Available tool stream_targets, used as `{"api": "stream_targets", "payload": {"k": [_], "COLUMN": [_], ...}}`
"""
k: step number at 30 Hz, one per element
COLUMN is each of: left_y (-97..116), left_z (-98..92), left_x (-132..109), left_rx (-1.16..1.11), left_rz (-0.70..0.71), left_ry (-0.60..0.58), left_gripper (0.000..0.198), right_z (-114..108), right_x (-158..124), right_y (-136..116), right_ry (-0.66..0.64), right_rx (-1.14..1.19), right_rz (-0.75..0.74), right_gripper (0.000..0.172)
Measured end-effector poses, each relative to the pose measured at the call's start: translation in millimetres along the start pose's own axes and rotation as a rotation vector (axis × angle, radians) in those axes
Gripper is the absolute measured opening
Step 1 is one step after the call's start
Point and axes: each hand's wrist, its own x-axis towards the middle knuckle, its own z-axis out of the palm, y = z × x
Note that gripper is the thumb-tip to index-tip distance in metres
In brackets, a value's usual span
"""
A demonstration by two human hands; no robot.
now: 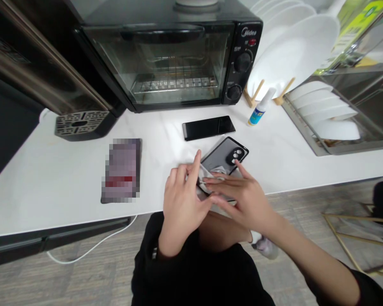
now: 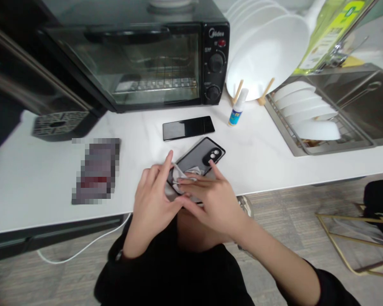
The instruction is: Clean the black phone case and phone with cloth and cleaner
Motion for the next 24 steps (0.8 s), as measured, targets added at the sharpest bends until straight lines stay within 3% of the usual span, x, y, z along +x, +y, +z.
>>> {"api": "stream_targets", "payload": {"k": [2, 5, 8, 13, 15, 18, 21, 24], "left_y": [2.2, 4.5, 4.4, 2.0, 2.0, 3.6, 6.0, 6.6], "left_z": [0.2, 1.1, 1.5, 0.4, 0.6, 1.5, 1.3, 0.5], "left_x": [1.9, 4.2, 4.1, 1.6, 1.7, 3.4, 5.0, 5.2], "left_rx": [0.008, 0.024, 0.028, -0.014, -0.016, 0.006, 0.028, 0.018], "left_rz": [-0.003, 0.002, 0.015, 0.019, 0.007, -0.013, 0.002, 0.014], "left_ry": [-0.002, -0.014, -0.014, -0.014, -0.022, -0.025, -0.018, 0.0], "left_gripper": [0.097, 0.102, 0.101, 0.091, 0.092, 0.099, 0.1, 0.094], "right_z": [-14.9, -24.5, -13.0, 4.9, -3.5, -24.1, -31.6, -17.6], "right_x": [-0.5, 10.4, 21.7, 10.5, 2.4, 1.8, 13.5, 21.8], "right_y": [24.7, 51.6, 41.8, -4.3, -0.1, 31.7, 57.3, 46.3], "right_ry": [0.034, 0.138, 0.14, -0.029, -0.046, 0.011, 0.093, 0.07], "right_rx": [-0.109, -0.301, -0.288, -0.04, -0.016, -0.142, -0.309, -0.282], "right_rz": [0.048, 0.129, 0.138, -0.063, -0.081, -0.01, 0.091, 0.08], "right_gripper": [0.03, 0.043, 0.05, 0.049, 0.042, 0.034, 0.045, 0.063]}}
